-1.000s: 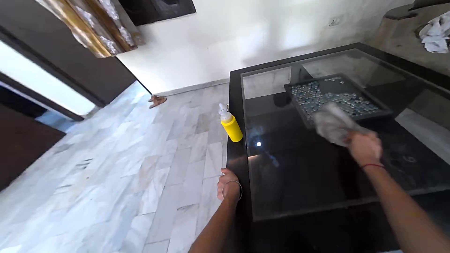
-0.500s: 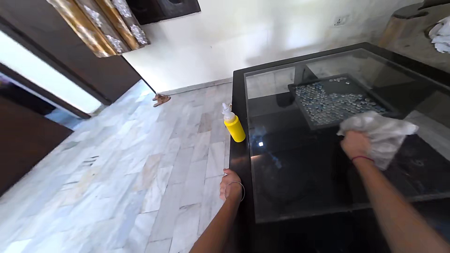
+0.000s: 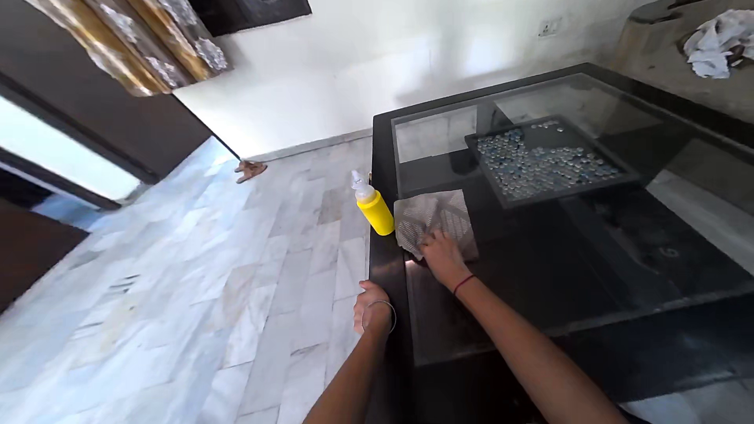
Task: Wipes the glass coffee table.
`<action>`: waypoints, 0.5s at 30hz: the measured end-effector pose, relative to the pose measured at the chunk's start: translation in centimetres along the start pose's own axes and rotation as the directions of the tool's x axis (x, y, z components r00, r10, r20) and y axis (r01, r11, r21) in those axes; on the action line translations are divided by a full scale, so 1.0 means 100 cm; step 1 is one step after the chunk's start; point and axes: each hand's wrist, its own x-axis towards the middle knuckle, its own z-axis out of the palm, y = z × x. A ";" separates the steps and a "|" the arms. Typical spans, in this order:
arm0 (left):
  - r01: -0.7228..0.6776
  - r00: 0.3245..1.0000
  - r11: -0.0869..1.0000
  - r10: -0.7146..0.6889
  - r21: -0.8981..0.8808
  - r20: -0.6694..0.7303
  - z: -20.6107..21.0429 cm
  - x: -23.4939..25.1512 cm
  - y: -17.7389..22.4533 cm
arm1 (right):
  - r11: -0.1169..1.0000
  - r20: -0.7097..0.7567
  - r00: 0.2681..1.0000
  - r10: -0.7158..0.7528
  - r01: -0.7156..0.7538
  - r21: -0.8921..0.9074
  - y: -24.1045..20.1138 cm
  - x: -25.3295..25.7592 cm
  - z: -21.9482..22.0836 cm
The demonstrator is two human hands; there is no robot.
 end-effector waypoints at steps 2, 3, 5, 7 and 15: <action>0.000 1.000 1.000 0.000 0.008 -0.002 0.000 0.000 0.000 | 0.997 -0.059 0.996 0.072 -0.072 0.003 0.028 -0.009 -0.006; 0.001 1.000 1.000 -0.001 0.009 -0.003 0.000 0.001 0.000 | 0.993 -0.102 0.988 0.117 -0.116 0.010 0.046 -0.014 -0.008; 0.000 1.000 1.000 0.000 0.015 -0.004 0.001 0.001 0.002 | 0.974 -0.185 0.958 0.218 -0.225 -0.020 0.088 -0.029 -0.012; 0.004 1.000 1.000 -0.004 0.017 -0.006 0.001 0.002 0.002 | 0.938 -0.285 0.902 0.324 -0.345 -0.026 0.131 -0.053 -0.014; -0.004 1.000 1.000 0.004 0.015 -0.001 0.000 0.001 -0.001 | 0.454 -0.413 0.343 0.844 -0.866 0.209 0.242 -0.196 -0.034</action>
